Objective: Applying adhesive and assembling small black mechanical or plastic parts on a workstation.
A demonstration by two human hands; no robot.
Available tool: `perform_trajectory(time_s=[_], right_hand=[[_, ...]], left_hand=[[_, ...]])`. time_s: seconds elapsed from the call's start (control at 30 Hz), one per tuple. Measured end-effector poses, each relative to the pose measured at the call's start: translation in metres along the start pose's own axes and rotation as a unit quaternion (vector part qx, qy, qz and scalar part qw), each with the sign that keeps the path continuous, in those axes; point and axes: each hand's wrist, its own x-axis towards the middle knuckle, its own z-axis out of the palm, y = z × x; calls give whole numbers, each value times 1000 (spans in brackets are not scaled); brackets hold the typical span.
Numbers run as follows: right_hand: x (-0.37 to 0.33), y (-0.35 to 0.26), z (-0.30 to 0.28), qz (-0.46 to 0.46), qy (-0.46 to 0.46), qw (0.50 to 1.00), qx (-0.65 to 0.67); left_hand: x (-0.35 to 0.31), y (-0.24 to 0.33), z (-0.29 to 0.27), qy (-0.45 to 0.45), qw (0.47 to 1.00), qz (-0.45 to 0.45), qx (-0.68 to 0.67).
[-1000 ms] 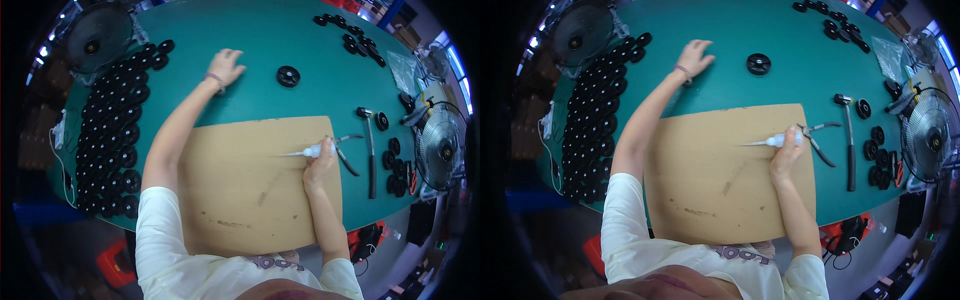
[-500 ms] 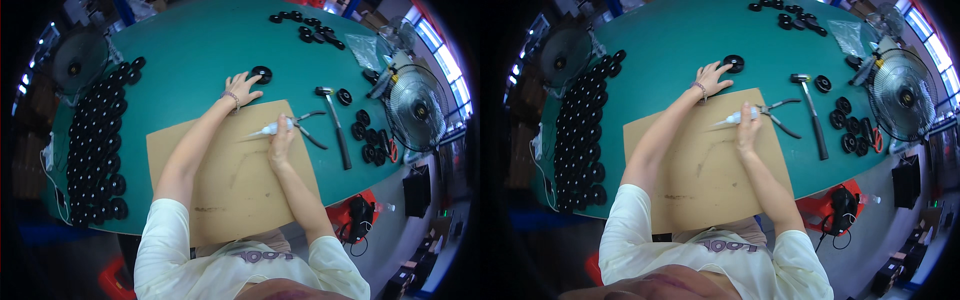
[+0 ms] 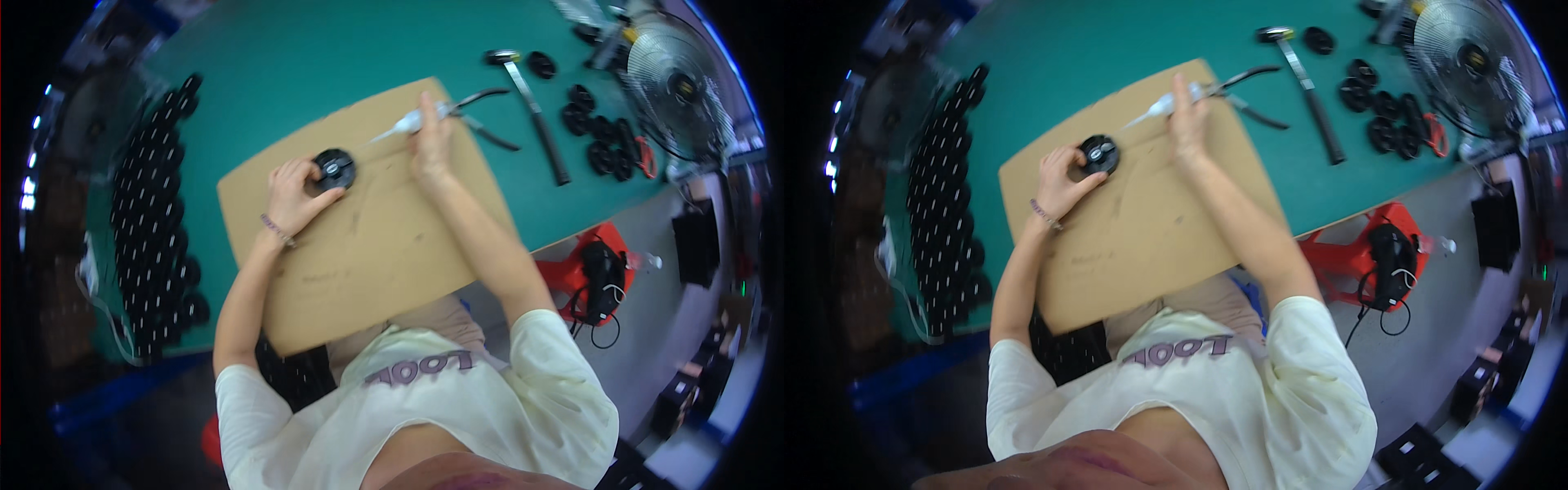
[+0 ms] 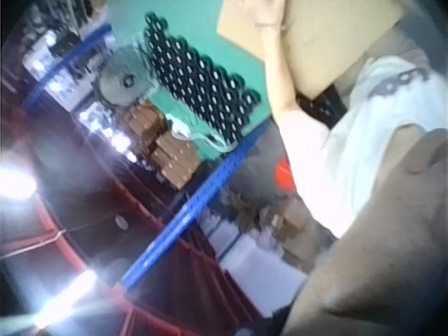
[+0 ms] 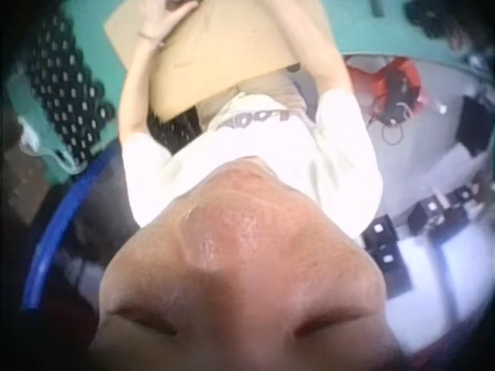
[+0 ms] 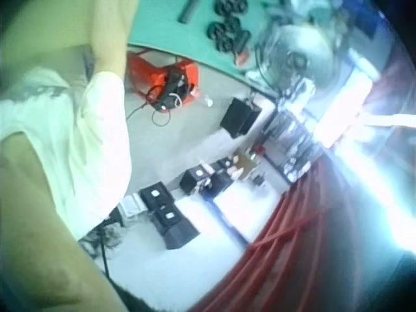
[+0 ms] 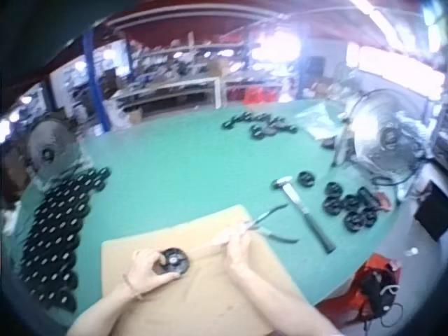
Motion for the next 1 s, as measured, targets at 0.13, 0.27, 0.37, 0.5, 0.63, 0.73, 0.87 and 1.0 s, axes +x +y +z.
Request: perform_trajectory(time_s=[0.13, 0.27, 0.37, 0.5, 0.63, 0.73, 0.87, 1.0], right_hand=[[-13, -4, -2, 3, -74, 993, -91], [-29, 6, 3, -9, -88, 987, -136], [-36, 5, 6, -16, -86, 988, -126], [-39, 4, 7, -22, -101, 983, -153], [-37, 9, 7, -53, -122, 976, -171], [-35, 12, 6, -62, -128, 973, -184], [-40, 11, 9, -61, -131, 970, -197], [-42, 11, 10, -73, -136, 967, -204]], left_hand=[[-25, 28, 9, 43, 996, -82, 7], [-30, 33, 15, 72, 988, -134, -10], [-36, 28, 15, 91, 981, -136, -101], [-38, 33, 13, 89, 972, -109, -188], [-36, 34, 14, 89, 970, -111, -196], [-35, 33, 15, 84, 972, -107, -192], [-36, 33, 15, 80, 969, -109, -207], [-35, 34, 14, 77, 971, -115, -197]])
